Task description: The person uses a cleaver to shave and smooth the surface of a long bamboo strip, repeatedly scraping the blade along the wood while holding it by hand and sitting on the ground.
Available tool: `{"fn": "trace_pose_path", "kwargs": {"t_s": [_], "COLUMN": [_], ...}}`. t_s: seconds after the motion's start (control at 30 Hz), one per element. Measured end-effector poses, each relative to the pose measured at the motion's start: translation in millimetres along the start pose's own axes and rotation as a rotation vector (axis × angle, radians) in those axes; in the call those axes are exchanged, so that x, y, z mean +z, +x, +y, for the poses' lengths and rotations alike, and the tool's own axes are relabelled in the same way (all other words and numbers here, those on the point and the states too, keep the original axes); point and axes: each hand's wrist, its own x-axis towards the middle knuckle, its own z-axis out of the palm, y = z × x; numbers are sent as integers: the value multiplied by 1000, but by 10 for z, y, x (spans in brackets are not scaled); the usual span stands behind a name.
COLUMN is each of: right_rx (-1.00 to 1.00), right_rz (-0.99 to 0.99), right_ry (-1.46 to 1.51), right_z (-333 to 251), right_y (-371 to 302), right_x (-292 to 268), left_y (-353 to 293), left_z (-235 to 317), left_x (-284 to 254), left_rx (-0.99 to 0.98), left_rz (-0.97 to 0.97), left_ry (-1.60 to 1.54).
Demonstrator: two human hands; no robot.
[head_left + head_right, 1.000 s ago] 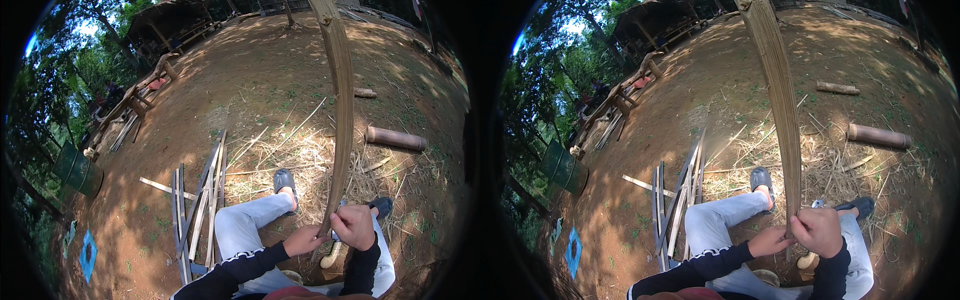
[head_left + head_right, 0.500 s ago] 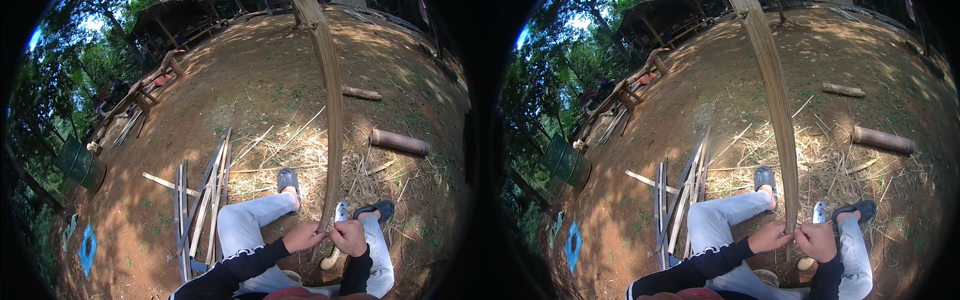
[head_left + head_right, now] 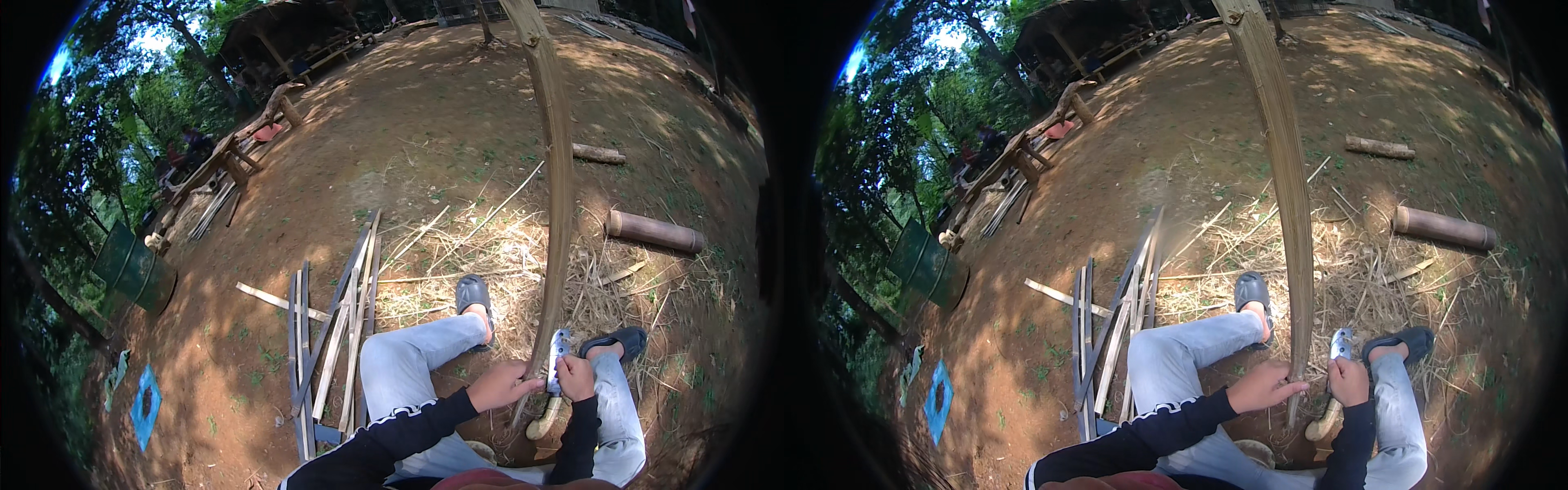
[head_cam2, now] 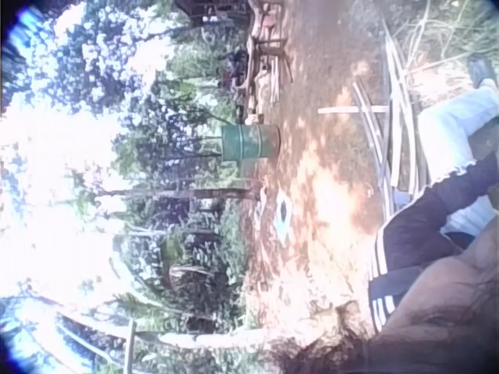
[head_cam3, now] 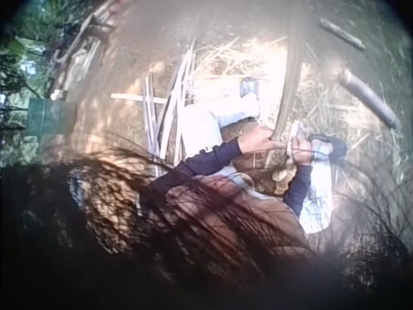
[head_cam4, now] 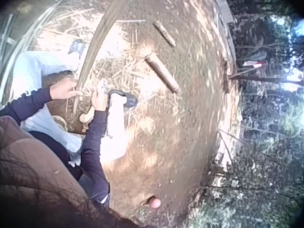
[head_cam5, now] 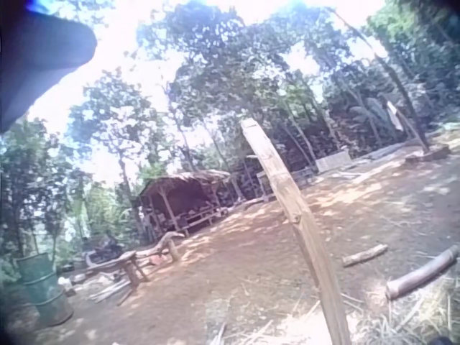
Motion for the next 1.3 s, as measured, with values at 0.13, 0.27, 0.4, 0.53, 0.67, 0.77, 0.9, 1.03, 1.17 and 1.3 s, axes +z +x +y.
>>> {"fn": "trace_pose_path", "kwargs": {"t_s": [0.13, 0.27, 0.4, 0.53, 0.67, 0.77, 0.9, 1.03, 1.17, 1.3], "right_rx": [41, 136, 128, 221, 261, 260, 375, 691, 795, 853], "right_rz": [50, -55, -105, -130, -245, -84, 55, 159, 48, -28], "right_ry": [87, 252, -21, -23, 69, -221, -206, -78, -207, -184], "right_z": [122, 235, 452, 735, 372, 538, 941, 1934, 1901, 1820], "right_y": [2, 26, -13, -43, 19, -107, -92, -275, -453, -555], "right_x": [111, 301, 572, 585, 379, 561, 631, 635, 946, 1017], "left_y": [-22, -45, -54, 124, 101, 39, 323, 702, 468, 525], "left_z": [-8, 11, -33, 61, -35, -38, 151, 137, -71, -14], "left_x": [33, -37, -46, -12, -204, -564, -899, -1015, -1225, -1234], "left_rx": [-9, -48, 36, 118, -102, -118, -35, 128, 29, 16], "left_rz": [-3, -49, -21, -7, 124, 287, 305, 295, 367, 341], "left_ry": [-116, -98, -51, -23, -237, -446, -334, -332, -332, -254]}}
